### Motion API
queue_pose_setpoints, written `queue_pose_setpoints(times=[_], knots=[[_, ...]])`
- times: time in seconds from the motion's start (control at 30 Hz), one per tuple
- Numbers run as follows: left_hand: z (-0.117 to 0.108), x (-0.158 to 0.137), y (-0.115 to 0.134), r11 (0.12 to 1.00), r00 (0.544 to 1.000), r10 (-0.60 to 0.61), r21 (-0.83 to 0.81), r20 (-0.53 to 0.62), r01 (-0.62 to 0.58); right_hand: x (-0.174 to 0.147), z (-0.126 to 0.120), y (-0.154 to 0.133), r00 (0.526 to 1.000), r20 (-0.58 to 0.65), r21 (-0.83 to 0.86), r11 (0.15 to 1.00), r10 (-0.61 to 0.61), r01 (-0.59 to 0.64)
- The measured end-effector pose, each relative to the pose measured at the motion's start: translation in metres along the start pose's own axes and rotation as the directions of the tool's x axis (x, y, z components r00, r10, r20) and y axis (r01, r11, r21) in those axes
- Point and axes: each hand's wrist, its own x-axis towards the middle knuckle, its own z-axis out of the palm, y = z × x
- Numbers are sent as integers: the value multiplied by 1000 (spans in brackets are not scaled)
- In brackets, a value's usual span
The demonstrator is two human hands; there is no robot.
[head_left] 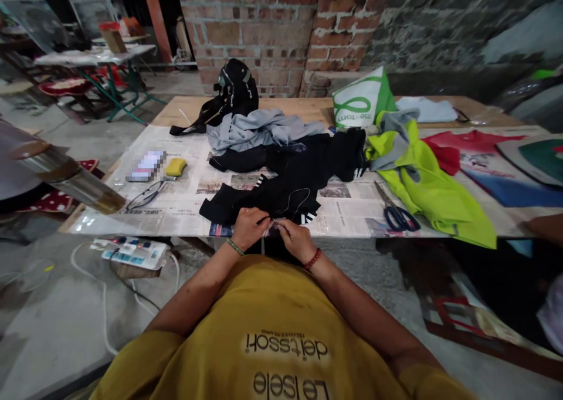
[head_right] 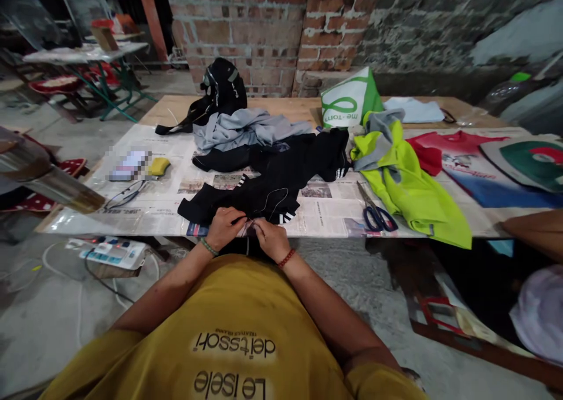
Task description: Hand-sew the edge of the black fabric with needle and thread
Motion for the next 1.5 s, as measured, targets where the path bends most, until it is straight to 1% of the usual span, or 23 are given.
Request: queue_pose_setpoints(times=[0.17, 0.33, 0.5, 0.67, 0.83, 1.03, 1.17, 1.23, 1.33, 1.5], knots=[[8, -3, -6, 997, 997, -49, -68, -54, 45, 2, -3, -6, 999, 40, -94, 996, 4, 0], [9, -4, -8, 995, 997, -59, -88, -47, 55, 4, -5, -12, 997, 54, -168, 984, 60, -50], [9, -6, -8, 994, 997, -36, -102, -70, 29, 6, -4, -16, 994, 68, -219, 973, 86, -69], [8, -7, -8, 995, 998, 12, -100, -54, -18, 7, -4, -18, 992, 74, -269, 960, 105, -82], [7, -7, -6, 995, 998, 52, -81, -40, -55, 8, -2, -21, 991, 96, -329, 942, 97, -60], [7, -7, -7, 993, 996, 85, -83, -10, -85, 10, 3, -23, 992, 85, -404, 913, 93, -51], [10, -8, -10, 986, 988, 154, -69, 12, -153, 17, 5, -25, 993, 89, -406, 913, 82, -39], [12, -8, -11, 985, 986, 165, -57, 5, -164, 21, 7, -25, 992, 90, -394, 918, 87, -45], [13, -8, -11, 988, 990, 135, -76, -32, -137, 22, 8, -23, 993, 67, -355, 933, 99, -69], [14, -7, -10, 992, 994, 86, -92, -66, -92, 15, 10, -18, 999, -37, -196, 980, 37, -44]])
